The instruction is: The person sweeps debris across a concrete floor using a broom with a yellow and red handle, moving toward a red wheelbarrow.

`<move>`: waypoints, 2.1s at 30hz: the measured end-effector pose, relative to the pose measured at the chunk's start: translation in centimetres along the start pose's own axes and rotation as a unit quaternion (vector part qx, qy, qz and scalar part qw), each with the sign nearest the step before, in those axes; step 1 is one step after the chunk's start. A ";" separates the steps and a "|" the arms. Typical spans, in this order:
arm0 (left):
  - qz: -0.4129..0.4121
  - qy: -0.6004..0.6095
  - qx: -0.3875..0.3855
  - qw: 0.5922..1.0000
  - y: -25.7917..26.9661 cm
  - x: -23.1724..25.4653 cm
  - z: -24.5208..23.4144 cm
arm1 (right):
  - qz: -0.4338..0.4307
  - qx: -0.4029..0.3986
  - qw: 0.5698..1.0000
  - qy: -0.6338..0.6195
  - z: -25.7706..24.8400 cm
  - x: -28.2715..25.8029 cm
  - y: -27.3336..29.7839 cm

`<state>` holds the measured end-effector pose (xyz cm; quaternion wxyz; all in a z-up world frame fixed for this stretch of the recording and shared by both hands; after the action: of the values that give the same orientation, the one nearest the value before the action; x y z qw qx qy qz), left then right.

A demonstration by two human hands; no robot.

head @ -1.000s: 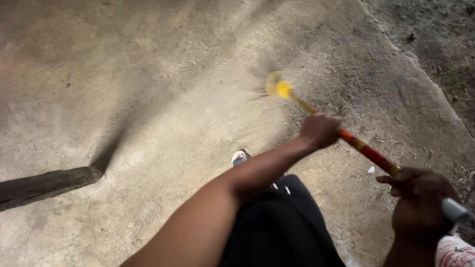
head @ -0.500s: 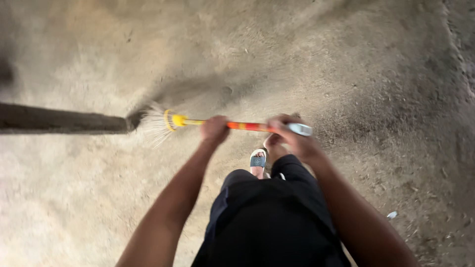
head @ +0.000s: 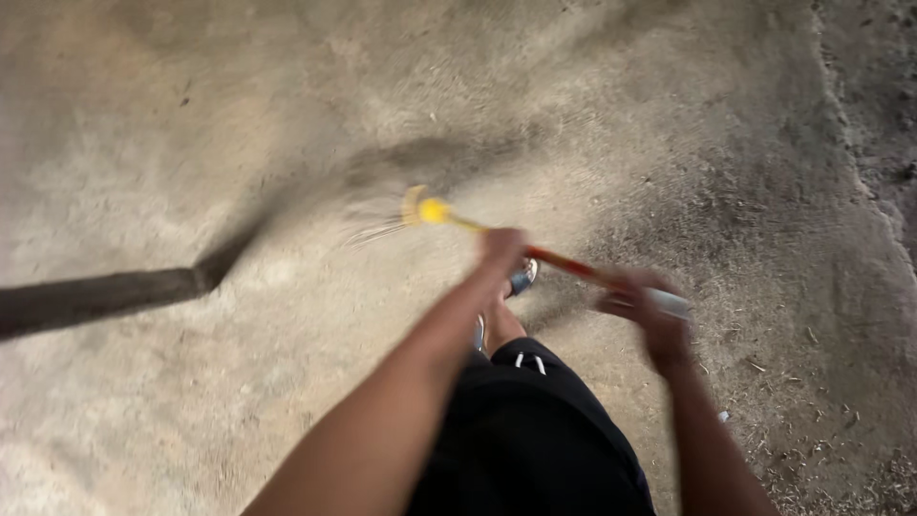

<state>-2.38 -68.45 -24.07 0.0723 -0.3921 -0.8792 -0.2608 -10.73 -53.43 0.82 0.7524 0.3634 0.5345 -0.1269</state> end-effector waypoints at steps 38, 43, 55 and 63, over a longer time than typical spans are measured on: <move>-0.091 -0.072 0.033 0.993 0.8 -21.8 -16.7 | 0.089 -0.186 0.979 -0.004 22.1 -1.9 -12.8; -0.070 0.143 -0.045 0.986 -8.1 -12.5 -11.6 | 0.029 0.017 0.999 0.014 14.5 -6.0 -11.0; 0.400 0.019 0.070 0.913 -5.3 15.6 -19.3 | -0.127 0.370 0.907 0.153 8.7 -12.4 2.4; 0.303 0.107 -0.044 0.946 -3.5 10.4 -25.8 | -0.305 0.207 0.929 0.030 6.1 -14.2 1.7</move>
<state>-13.96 -76.93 0.01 0.2242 -0.6124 -0.6937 -0.3058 -11.08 -59.20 15.22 0.5688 0.3342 0.6038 -0.4474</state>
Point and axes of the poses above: each hand's wrist, its own y-axis away from the middle knuckle, its own z-axis out of the palm, x = y × z, the point moved 5 cm from there along -y, towards the middle knuckle, and after that the axes turned 7 degrees about -y, right-handed, at the moved point
